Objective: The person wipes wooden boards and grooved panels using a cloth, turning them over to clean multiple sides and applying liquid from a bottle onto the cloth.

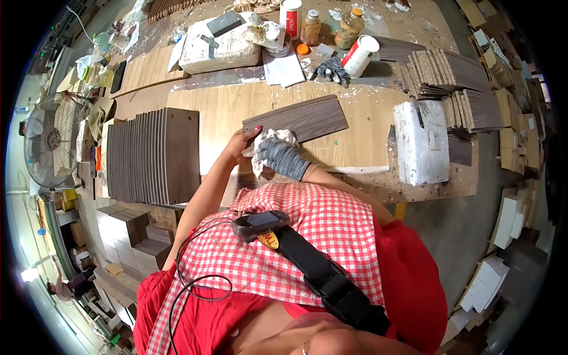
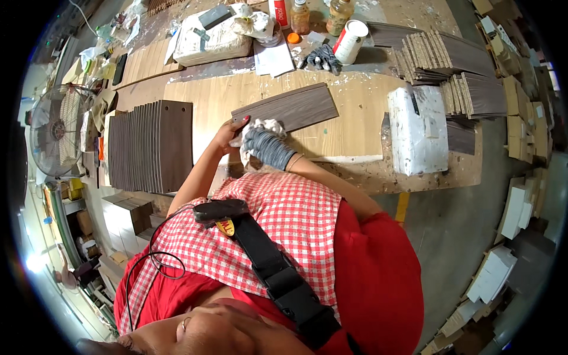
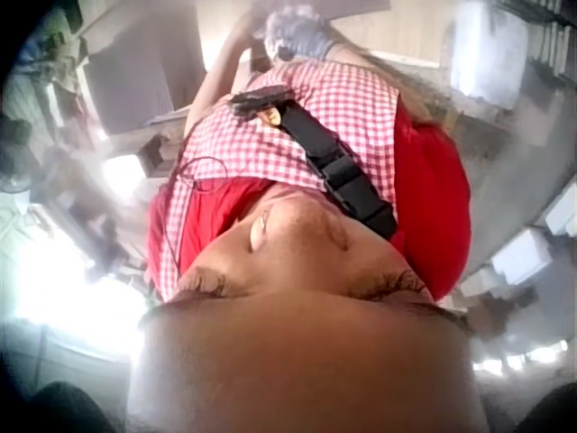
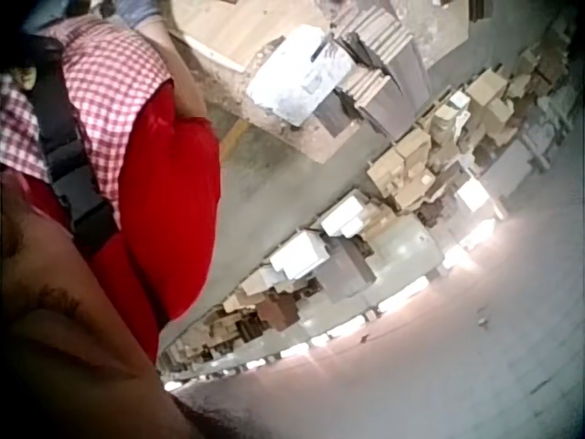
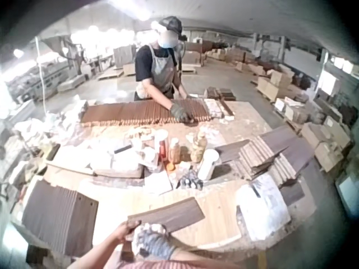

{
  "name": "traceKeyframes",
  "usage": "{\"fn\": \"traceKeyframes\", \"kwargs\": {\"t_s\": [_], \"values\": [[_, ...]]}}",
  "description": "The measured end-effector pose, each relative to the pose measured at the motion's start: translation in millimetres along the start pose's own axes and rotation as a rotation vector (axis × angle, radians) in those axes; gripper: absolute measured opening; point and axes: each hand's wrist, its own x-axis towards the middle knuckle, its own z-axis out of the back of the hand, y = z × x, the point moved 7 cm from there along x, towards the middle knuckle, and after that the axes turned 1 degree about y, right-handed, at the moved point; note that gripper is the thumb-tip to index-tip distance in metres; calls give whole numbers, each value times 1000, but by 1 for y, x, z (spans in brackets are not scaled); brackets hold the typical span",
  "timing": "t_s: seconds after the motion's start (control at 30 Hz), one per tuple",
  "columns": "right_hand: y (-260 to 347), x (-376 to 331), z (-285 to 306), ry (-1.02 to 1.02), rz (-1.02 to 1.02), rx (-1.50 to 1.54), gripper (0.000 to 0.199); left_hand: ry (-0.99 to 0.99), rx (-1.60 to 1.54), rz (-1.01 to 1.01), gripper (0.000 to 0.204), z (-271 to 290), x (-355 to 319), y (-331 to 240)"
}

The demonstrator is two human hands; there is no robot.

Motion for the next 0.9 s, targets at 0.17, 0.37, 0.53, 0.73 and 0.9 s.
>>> {"fn": "traceKeyframes", "kwargs": {"t_s": [0.17,0.37,0.53,0.73,0.9], "values": [[-37,-53,45,-128,52,64,23,13,-7,-38,22,4,4,3],[-64,-83,48,-196,-264,363,21,-10,-62,-72,27,1,1,6],[-3,-37,25,-19,-115,349,18,-155,140,-251,29,12,-23,-15],[-59,-78,64,-330,-442,5,25,-343,93,-811,34,39,-80,-87],[-86,-140,156,-685,-461,-154,18,-398,23,-813,37,42,-90,-82]]}}
